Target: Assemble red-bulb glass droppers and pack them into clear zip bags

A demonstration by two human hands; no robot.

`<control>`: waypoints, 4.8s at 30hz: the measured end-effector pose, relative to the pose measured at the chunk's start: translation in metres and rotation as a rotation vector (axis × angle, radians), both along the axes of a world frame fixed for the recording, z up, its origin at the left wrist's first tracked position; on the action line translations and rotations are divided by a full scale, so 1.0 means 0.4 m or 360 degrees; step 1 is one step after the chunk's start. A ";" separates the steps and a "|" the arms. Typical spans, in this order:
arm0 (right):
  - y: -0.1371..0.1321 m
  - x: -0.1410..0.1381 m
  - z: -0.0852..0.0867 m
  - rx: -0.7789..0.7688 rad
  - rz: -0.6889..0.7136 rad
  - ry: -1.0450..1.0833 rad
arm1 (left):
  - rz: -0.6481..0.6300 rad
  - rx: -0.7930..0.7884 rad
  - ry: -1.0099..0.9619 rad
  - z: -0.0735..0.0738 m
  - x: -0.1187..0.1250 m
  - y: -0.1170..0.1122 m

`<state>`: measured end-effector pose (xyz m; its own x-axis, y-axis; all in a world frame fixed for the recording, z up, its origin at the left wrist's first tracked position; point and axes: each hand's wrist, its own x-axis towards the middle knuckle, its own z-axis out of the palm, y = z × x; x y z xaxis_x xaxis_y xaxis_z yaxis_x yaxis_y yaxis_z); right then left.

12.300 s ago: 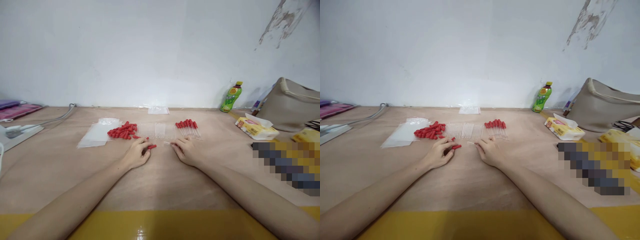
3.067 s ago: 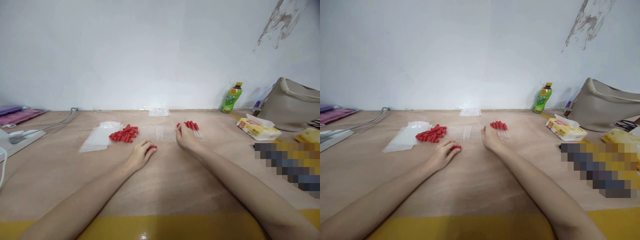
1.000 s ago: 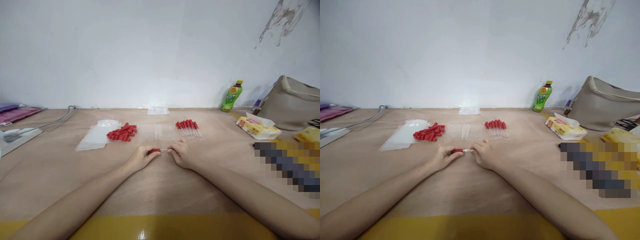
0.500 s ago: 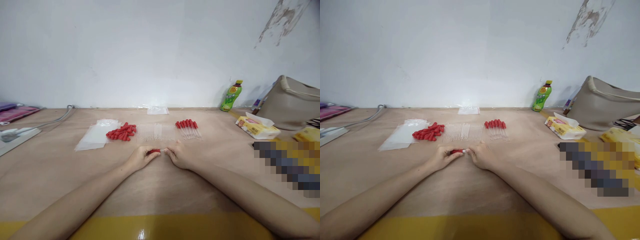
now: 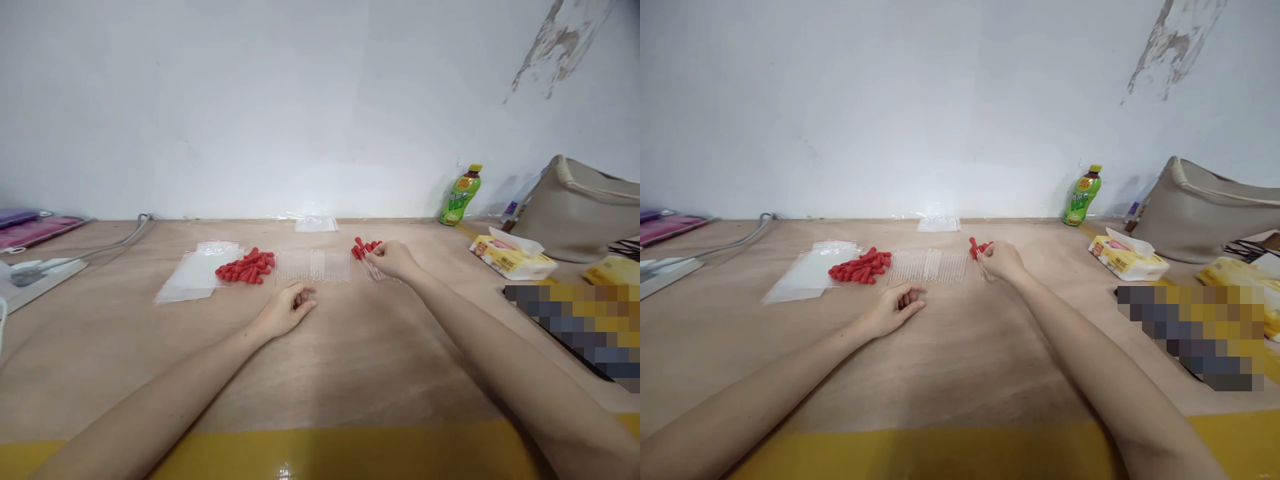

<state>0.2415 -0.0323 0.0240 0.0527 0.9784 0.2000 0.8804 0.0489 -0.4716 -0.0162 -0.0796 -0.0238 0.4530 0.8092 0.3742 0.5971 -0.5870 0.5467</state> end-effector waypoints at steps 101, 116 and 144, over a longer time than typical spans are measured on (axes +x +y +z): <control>-0.177 -0.108 -0.127 0.0760 0.0971 0.0045 | -0.0040 -0.0139 -0.0278 0.007 0.014 -0.031; -0.170 -0.113 -0.146 0.0765 0.1038 0.0011 | -0.0071 -0.0408 -0.0517 -0.004 0.019 -0.032; -0.162 -0.107 -0.126 0.0683 0.1168 -0.0197 | -0.0119 -0.0278 -0.0174 -0.010 0.009 -0.033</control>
